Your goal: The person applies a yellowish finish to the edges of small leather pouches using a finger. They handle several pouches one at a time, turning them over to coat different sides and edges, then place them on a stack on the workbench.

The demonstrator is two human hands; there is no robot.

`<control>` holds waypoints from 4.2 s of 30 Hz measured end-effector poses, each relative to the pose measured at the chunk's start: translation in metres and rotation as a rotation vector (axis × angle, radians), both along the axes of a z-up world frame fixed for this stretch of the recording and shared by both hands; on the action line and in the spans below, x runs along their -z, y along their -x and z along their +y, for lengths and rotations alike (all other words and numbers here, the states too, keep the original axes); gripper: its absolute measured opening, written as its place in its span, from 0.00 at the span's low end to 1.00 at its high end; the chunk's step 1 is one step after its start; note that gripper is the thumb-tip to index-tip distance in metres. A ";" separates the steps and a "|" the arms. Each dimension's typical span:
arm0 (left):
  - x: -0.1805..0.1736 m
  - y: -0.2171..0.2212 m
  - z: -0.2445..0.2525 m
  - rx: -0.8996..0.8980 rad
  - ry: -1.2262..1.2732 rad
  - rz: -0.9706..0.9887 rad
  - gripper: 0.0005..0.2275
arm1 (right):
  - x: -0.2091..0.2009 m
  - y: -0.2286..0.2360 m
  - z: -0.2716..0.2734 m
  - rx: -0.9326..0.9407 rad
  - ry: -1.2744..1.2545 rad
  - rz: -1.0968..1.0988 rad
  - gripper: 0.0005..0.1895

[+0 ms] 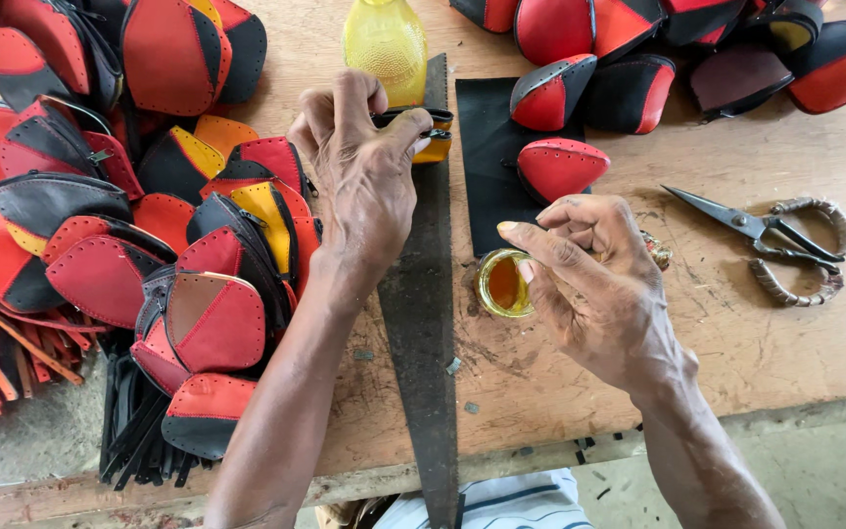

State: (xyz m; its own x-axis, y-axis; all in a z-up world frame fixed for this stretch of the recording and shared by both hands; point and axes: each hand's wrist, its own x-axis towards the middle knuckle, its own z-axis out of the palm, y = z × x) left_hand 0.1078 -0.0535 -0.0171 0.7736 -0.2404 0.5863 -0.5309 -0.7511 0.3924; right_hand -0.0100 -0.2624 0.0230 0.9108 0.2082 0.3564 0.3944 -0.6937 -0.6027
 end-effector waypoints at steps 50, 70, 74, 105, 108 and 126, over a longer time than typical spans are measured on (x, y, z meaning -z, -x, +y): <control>0.006 0.017 0.025 -0.043 0.142 -0.121 0.10 | -0.016 0.016 0.012 -0.035 0.006 -0.020 0.22; -0.016 0.175 0.104 -0.446 0.095 0.058 0.32 | -0.027 0.057 0.095 -0.269 -0.001 -0.027 0.21; 0.008 0.159 0.106 -0.483 0.032 0.094 0.40 | -0.030 0.059 0.107 -0.292 0.017 -0.045 0.21; -0.012 0.138 0.034 0.221 0.373 0.383 0.42 | -0.046 0.042 0.016 -0.030 0.581 0.214 0.30; -0.013 0.139 0.035 0.287 0.448 0.508 0.40 | -0.039 0.032 0.014 -0.060 0.612 0.233 0.31; 0.014 0.134 0.044 0.531 1.354 1.152 0.16 | -0.034 0.052 -0.008 -0.105 0.488 0.121 0.23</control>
State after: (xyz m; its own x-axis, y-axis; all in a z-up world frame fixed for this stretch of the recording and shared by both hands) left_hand -0.0263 -0.0091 -0.0307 0.8902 -0.4354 -0.1344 0.3554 0.4790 0.8026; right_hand -0.0619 -0.2701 0.0574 0.9047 0.4168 0.0882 0.4247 -0.8659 -0.2644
